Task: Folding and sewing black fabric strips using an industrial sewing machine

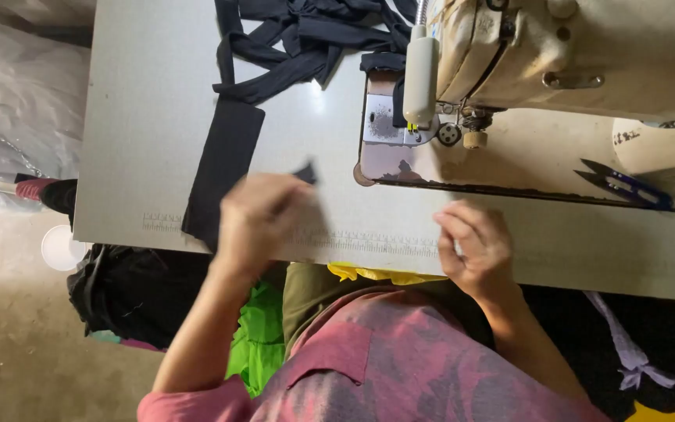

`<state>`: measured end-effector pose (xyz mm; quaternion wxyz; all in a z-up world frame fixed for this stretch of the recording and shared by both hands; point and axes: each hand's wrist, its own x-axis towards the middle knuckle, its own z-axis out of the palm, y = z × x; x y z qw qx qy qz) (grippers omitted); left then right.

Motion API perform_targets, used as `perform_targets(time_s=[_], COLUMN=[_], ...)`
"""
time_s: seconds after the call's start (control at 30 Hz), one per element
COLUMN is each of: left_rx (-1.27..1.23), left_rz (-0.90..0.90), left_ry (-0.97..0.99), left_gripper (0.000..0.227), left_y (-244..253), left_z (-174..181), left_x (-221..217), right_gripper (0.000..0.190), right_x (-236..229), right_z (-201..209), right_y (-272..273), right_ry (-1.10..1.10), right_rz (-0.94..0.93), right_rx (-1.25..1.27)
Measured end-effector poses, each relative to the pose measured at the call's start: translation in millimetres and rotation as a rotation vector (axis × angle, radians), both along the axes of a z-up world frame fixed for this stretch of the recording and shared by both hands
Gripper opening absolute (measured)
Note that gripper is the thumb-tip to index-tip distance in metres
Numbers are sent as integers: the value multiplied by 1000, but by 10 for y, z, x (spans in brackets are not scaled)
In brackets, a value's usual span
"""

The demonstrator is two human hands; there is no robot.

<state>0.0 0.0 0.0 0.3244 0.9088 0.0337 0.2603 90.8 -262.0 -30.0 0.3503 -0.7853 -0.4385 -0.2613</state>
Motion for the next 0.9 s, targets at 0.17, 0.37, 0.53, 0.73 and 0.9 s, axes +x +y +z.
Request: perform_targets(time_s=[0.17, 0.37, 0.53, 0.73, 0.9], left_rx=[131, 183, 327, 117, 431], left_rz=[-88, -5, -134, -448, -405], left_ry=[-74, 16, 121, 192, -294], left_gripper=[24, 15, 15, 9, 9], left_y=[-254, -69, -72, -91, -114], left_z=[-47, -174, -367, -67, 286], left_x=[109, 56, 252, 545, 819], right_gripper=[16, 15, 12, 6, 22], right_x=[109, 143, 21, 279, 579], right_z=[74, -10, 115, 45, 339], right_y=[-55, -121, -53, -370, -376], right_ry=[21, 173, 410, 683, -185], right_rz=[-34, -60, 94, 69, -102], right_rx=[-128, -272, -405, -329, -346])
